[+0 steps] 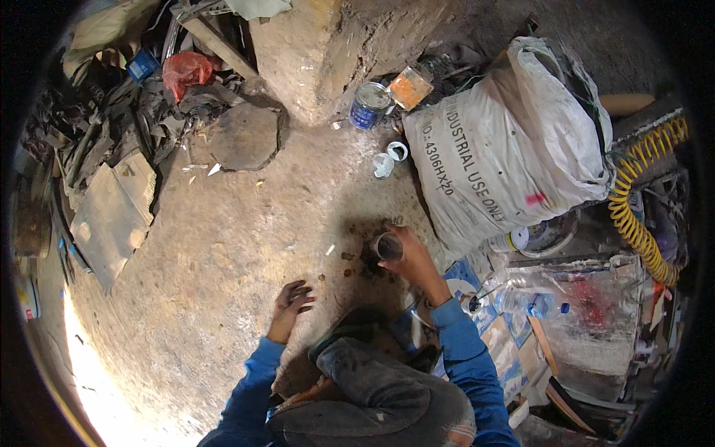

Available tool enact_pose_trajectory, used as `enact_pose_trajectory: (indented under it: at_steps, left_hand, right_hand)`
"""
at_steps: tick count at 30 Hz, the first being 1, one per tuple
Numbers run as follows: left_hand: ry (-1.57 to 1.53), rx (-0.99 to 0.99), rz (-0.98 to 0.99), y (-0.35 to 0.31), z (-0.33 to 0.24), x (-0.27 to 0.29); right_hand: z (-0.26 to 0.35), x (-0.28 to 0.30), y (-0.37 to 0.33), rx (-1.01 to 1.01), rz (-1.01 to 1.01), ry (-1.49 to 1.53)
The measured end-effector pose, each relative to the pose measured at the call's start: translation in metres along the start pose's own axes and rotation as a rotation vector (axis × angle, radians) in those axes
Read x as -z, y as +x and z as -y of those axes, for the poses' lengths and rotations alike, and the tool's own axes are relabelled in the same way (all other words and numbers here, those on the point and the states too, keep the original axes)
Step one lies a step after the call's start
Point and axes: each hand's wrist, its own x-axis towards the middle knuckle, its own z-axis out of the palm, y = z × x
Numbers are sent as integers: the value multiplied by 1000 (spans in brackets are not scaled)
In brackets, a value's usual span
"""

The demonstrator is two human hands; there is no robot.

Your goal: The person cleans a small metal part with a toothbrush and a cloth, then pours liquid into a paint can and stirs it. They attach the paint can to a spray gun and continue mixing the contents.

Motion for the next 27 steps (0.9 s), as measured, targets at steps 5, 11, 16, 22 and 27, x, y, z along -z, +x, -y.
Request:
enact_pose_trajectory:
  at_steps: [5, 11, 16, 22, 27]
  left_hand:
    - [-648, 294, 217, 63, 6, -73]
    - [-537, -77, 440, 76, 2, -121]
    - [-847, 231, 386, 71, -16, -130]
    - [-338, 109, 309, 57, -8, -136]
    - [268, -454, 383, 62, 16, -138]
  right_hand:
    - [44, 4, -12, -53, 38, 15]
    - [73, 8, -30, 49, -19, -28]
    - [83, 7, -38, 190, 29, -313]
    - [69, 8, -38, -28, 418, -460]
    - [36, 6, -41, -45, 407, -371]
